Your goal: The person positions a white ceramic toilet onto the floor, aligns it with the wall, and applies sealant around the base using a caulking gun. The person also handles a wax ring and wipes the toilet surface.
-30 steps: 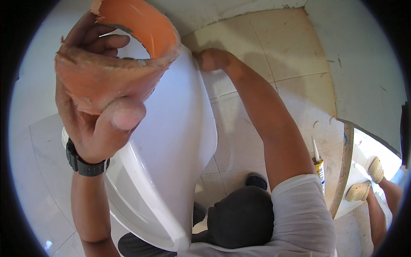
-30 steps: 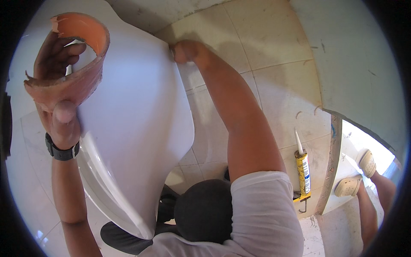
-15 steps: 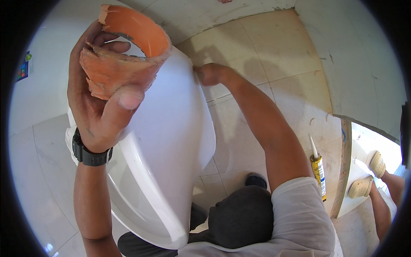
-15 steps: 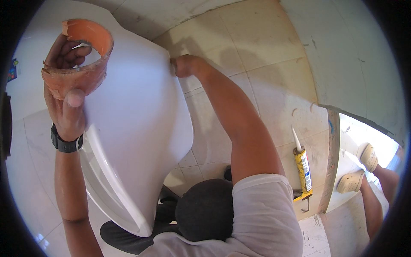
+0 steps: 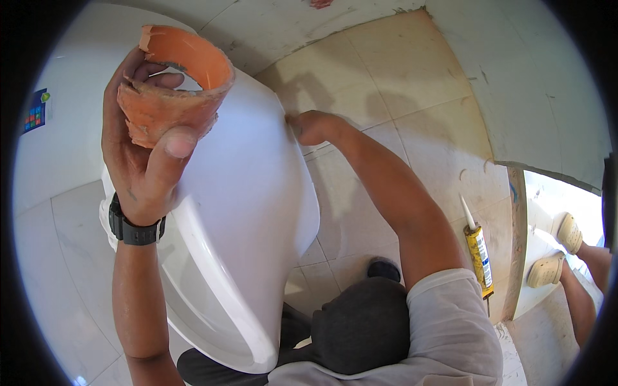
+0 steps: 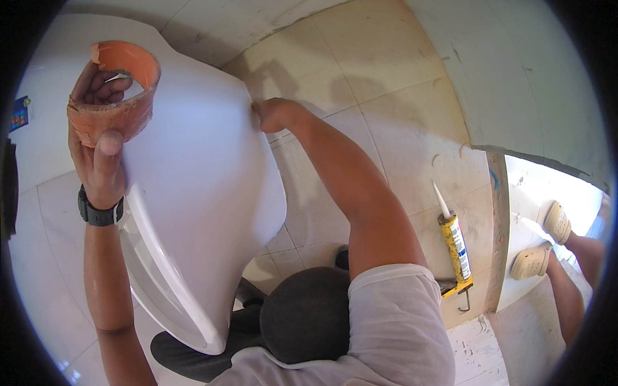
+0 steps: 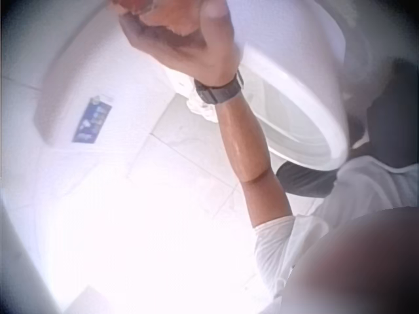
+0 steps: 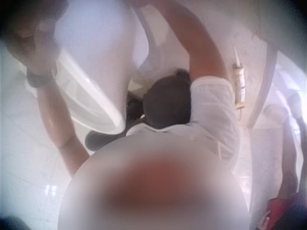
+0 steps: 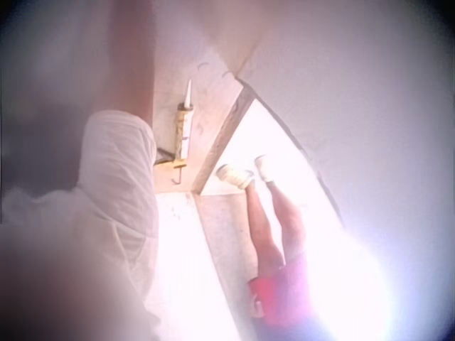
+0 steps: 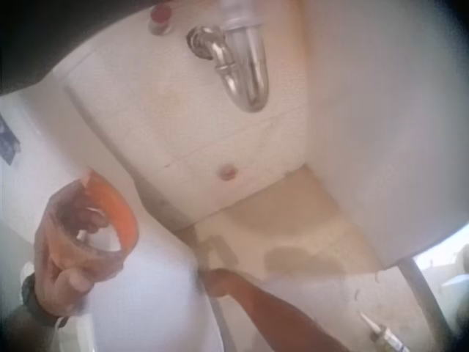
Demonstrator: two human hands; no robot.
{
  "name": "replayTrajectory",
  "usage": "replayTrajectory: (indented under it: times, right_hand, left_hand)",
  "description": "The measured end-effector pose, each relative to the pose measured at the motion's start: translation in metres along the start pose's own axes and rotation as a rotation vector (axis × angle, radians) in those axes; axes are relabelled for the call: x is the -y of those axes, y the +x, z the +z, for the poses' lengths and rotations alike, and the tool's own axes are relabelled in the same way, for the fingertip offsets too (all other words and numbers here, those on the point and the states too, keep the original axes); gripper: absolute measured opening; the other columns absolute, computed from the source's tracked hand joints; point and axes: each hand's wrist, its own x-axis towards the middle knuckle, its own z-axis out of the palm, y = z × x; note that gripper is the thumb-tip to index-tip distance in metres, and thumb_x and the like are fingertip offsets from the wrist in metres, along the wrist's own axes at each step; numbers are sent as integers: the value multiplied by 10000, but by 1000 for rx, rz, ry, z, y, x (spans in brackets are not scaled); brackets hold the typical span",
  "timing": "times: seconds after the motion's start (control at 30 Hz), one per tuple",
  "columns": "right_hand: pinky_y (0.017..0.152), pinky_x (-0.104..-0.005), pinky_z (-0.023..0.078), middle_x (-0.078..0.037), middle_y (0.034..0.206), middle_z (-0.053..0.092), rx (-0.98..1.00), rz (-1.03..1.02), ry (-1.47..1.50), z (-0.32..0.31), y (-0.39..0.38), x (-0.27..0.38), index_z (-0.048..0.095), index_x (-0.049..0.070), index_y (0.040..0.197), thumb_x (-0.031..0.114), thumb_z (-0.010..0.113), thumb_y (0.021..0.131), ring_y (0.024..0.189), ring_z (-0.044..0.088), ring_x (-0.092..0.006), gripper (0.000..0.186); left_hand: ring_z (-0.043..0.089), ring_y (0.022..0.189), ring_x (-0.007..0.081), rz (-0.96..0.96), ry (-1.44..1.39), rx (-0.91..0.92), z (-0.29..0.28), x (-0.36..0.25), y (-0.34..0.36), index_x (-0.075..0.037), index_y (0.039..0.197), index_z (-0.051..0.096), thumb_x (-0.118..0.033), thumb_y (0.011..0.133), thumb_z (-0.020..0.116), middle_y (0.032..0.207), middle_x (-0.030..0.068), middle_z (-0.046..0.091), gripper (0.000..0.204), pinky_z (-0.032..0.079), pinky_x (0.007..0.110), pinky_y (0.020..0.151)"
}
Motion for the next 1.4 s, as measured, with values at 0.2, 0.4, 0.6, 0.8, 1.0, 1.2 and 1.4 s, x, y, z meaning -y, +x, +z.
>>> replayTrajectory:
  times: [0.2, 0.4, 0.6, 0.8, 1.0, 1.2, 1.4]
  right_hand:
    - [1022, -404, 447, -203, 1338, 568, -30, -24, -30, 21, 1, -7, 359, 55, 1488, 100, 518, 776, 1232, 544, -355, 731]
    - [961, -419, 478, -210, 1230, 627, -46, -47, -56, 38, -5, -13, 324, 60, 1506, 112, 531, 767, 1141, 589, -367, 769]
    - [902, -414, 500, -199, 1133, 658, -10, -30, -35, 43, -20, -11, 312, 86, 1518, 116, 526, 773, 1057, 615, -353, 776]
    - [887, -409, 507, -199, 1103, 665, -19, -48, -65, 53, -31, -12, 339, 112, 1512, 117, 540, 773, 1039, 616, -363, 766]
    - [731, -362, 508, -155, 882, 666, -92, -86, 264, 48, -76, -36, 499, 73, 1409, 125, 584, 774, 788, 617, -262, 643]
    - [498, -253, 347, -10, 649, 464, 178, -216, 1562, 39, -150, -70, 424, 16, 1446, 70, 568, 814, 528, 410, -96, 651]
    - [515, -252, 334, -3, 671, 452, 26, -521, 1701, 19, -196, -26, 351, 59, 1502, 115, 660, 807, 538, 393, -91, 763]
  left_hand:
    - [568, 1134, 221, -4, 6, -15, 2, 0, -1, 31, 1444, 348, -508, 756, 788, 1225, 144, 547, 979, 534, 364, 940]
    - [570, 1125, 217, -20, 6, -11, 3, -3, -2, 15, 1443, 358, -517, 771, 777, 1199, 141, 559, 954, 521, 362, 952]
    - [584, 1110, 225, -11, 51, -17, 3, -4, -1, 13, 1441, 358, -543, 775, 764, 1168, 142, 584, 959, 526, 363, 947]
    - [591, 1111, 231, -12, 66, -14, 3, -3, 1, 13, 1437, 362, -552, 780, 754, 1178, 145, 585, 951, 533, 362, 942]
    - [592, 1102, 234, -3, 14, 4, 3, -4, 2, 24, 1432, 360, -492, 787, 766, 1206, 161, 569, 920, 537, 360, 916]
    - [583, 1087, 234, -14, -112, 20, 5, -4, 2, 40, 1424, 361, -384, 763, 798, 1224, 162, 549, 899, 510, 367, 928]
    - [534, 1124, 241, 54, -75, 41, 2, -5, 3, 33, 1419, 374, -378, 698, 841, 1240, 148, 531, 952, 413, 386, 1007]
